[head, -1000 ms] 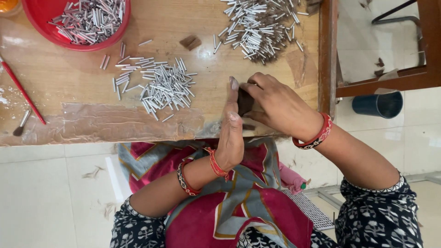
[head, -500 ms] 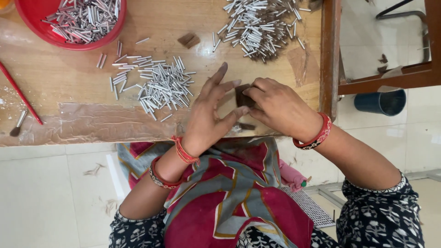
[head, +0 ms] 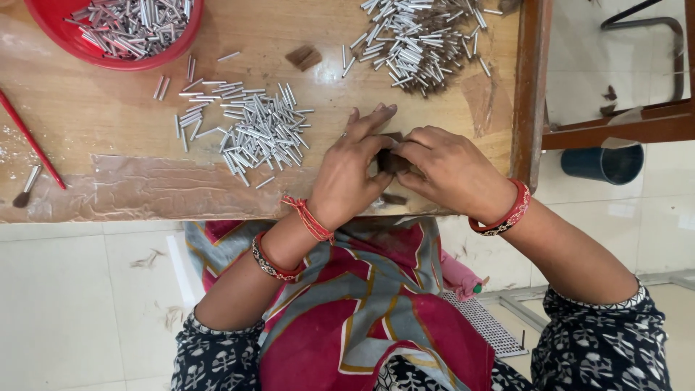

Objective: The person inserts fiber bundles into small metal tubes to assemble industrial brushes.

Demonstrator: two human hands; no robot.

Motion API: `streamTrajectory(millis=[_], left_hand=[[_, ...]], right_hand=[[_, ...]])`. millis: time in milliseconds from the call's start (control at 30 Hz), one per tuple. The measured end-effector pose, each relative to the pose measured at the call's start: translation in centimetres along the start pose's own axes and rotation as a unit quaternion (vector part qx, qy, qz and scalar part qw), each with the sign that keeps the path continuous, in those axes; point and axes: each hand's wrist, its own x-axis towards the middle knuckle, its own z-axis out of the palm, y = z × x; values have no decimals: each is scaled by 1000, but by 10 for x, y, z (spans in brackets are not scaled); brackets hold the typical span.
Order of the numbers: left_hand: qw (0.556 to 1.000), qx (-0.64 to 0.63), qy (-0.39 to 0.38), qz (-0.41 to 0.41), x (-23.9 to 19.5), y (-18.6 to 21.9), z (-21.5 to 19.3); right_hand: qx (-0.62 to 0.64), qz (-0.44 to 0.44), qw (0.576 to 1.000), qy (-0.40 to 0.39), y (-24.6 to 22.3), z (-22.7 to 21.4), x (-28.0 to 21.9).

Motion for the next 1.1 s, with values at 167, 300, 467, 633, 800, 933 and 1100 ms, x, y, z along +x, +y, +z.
streamTrajectory(millis=[167,300,467,633,800,933,1100], left_hand=[[1000,-11,3,-4,-2,-4,4],[1000,-2,2,-4,-3,-5,4],[1000,15,-8,10,-7,4,-4],[998,49,-39,26,-6,7,-6],[995,94,-13,38,5,5,-4],[995,87,27,34,-4,11,-6],[987,-106,101,-58,-26,21,0]], right_hand=[[12,-4,1000,29,-2,-5,-5],[17,14,994,105,-17,-36,-16],[-1,60,985,163,-30,-58,-41],[-3,70,988,135,-32,-43,-55],[26,38,997,65,-33,-23,-55],[12,25,998,53,-31,-11,-46],[-34,-17,999,20,-24,6,-28]])
